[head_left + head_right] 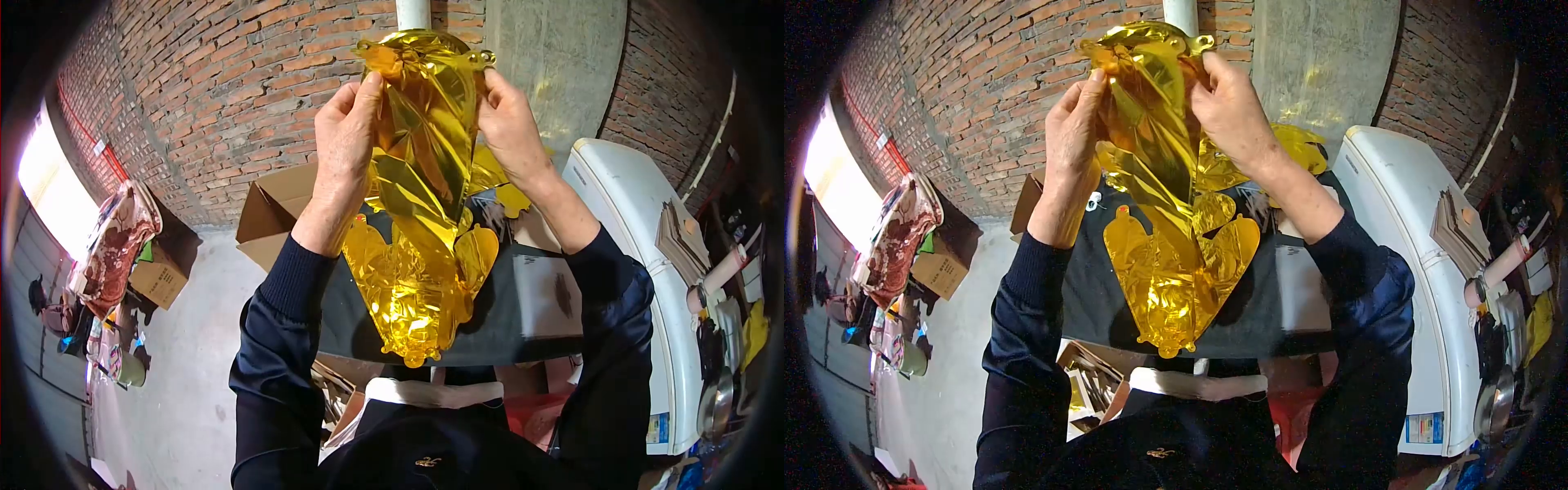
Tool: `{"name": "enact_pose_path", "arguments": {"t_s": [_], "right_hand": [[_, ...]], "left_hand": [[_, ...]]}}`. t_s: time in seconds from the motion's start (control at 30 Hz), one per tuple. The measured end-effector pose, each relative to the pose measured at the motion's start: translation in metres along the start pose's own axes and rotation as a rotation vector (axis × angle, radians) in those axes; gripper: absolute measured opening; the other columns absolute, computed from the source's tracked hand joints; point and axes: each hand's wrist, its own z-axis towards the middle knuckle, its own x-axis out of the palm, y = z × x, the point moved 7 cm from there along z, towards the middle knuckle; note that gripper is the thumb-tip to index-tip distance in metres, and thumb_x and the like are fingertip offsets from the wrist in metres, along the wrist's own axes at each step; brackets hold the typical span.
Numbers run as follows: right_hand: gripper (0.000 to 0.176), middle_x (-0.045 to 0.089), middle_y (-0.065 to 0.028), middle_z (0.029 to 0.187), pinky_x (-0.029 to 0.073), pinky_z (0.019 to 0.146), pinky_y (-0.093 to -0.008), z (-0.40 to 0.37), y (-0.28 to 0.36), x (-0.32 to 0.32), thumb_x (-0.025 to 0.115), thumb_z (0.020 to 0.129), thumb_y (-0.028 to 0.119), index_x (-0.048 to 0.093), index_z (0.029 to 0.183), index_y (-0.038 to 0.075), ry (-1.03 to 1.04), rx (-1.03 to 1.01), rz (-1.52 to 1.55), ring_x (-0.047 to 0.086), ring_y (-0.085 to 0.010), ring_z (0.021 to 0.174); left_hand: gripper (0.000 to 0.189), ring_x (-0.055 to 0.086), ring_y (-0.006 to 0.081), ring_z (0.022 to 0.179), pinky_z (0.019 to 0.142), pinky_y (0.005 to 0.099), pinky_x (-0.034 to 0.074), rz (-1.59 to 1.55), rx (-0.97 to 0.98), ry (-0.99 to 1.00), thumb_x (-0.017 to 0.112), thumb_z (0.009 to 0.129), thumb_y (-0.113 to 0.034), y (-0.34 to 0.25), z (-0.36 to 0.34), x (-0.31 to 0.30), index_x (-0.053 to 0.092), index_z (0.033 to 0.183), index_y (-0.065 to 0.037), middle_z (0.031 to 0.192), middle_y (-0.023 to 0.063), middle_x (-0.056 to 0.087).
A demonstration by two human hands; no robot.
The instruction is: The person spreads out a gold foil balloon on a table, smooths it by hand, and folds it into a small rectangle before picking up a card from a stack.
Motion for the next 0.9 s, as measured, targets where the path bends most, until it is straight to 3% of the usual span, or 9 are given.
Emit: {"name": "enact_pose_path", "arguments": {"t_s": [0.1,0.17,0.33,0.37,0.47,0.6,0.73,0.8,0.9], "right_hand": [[0.056,0.065,-0.0100,0.110,0.047,0.096,-0.0315,-0.006,0.007,0.001,0.047,0.108,0.051,0.061,0.126,0.000,-0.071,-0.045,0.182,0.058,-0.0138,0.107],[0.068,0.063,-0.0121,0.114,0.043,0.100,-0.0328,-0.013,-0.016,0.004,0.040,0.106,0.062,0.059,0.126,0.000,-0.170,-0.006,0.138,0.056,-0.0156,0.112],[0.052,0.067,-0.0080,0.106,0.049,0.087,-0.0310,-0.019,0.019,0.020,0.060,0.104,0.048,0.059,0.124,0.000,-0.093,-0.058,-0.036,0.061,-0.0146,0.097],[0.038,0.064,-0.0014,0.091,0.050,0.078,-0.0287,-0.016,0.007,0.017,0.067,0.103,0.036,0.064,0.115,0.000,-0.132,-0.013,0.014,0.057,-0.0100,0.084],[0.035,0.061,0.0028,0.084,0.048,0.073,-0.0266,-0.011,-0.021,0.007,0.065,0.105,0.035,0.066,0.107,0.000,-0.144,0.127,0.032,0.052,-0.0066,0.079],[0.034,0.057,0.0059,0.078,0.043,0.060,-0.0253,-0.006,-0.009,0.013,0.065,0.105,0.033,0.064,0.098,0.000,-0.205,-0.066,0.118,0.049,-0.0040,0.071],[0.034,0.059,0.0050,0.079,0.044,0.060,-0.0249,-0.008,-0.012,0.013,0.063,0.106,0.032,0.064,0.097,-0.001,-0.164,0.001,0.087,0.049,-0.0033,0.072],[0.033,0.060,0.0041,0.080,0.046,0.062,-0.0246,-0.007,-0.014,0.011,0.061,0.107,0.032,0.066,0.099,0.000,-0.101,0.052,0.022,0.051,-0.0036,0.071],[0.040,0.066,0.0019,0.095,0.048,0.067,-0.0217,-0.009,-0.010,0.023,0.065,0.103,0.040,0.066,0.110,0.001,-0.085,0.129,0.276,0.058,-0.0051,0.078]], "left_hand": [[0.030,0.047,0.0019,0.062,0.053,0.0198,0.037,0.018,0.036,-0.015,0.067,0.104,-0.030,0.001,0.003,-0.004,0.068,0.091,-0.004,0.074,-0.0052,0.060],[0.031,0.046,0.0016,0.061,0.052,0.0195,0.036,0.027,0.050,-0.024,0.067,0.104,-0.031,0.004,0.005,-0.006,0.067,0.089,-0.004,0.073,-0.0053,0.059],[0.033,0.045,0.0012,0.061,0.052,0.0200,0.036,0.068,0.061,-0.058,0.067,0.104,-0.032,0.007,0.008,-0.007,0.066,0.086,-0.004,0.071,-0.0061,0.057],[0.033,0.046,0.0014,0.062,0.053,0.0200,0.037,0.071,0.063,-0.048,0.067,0.104,-0.032,0.008,0.009,-0.006,0.066,0.087,-0.004,0.072,-0.0059,0.057],[0.032,0.047,0.0018,0.064,0.056,0.0198,0.038,0.047,0.072,-0.017,0.067,0.103,-0.034,0.005,0.007,-0.005,0.067,0.092,-0.004,0.076,-0.0052,0.059],[0.036,0.053,0.0038,0.072,0.062,0.0201,0.042,0.074,0.069,0.069,0.072,0.100,-0.036,-0.014,-0.004,0.001,0.067,0.111,-0.002,0.086,-0.0030,0.063],[0.041,0.062,0.0063,0.086,0.071,0.0225,0.049,0.148,0.069,0.207,0.078,0.095,-0.032,-0.006,0.001,0.004,0.069,0.119,0.000,0.099,0.0003,0.070],[0.034,0.061,0.0057,0.080,0.070,0.0225,0.049,0.247,-0.056,0.270,0.077,0.095,-0.028,0.010,0.009,-0.010,0.071,0.113,0.000,0.094,-0.0011,0.069],[0.023,0.060,0.0040,0.077,0.065,0.0198,0.046,0.201,0.000,0.233,0.075,0.097,-0.024,0.009,0.011,-0.012,0.074,0.107,-0.003,0.089,-0.0028,0.068]]}}
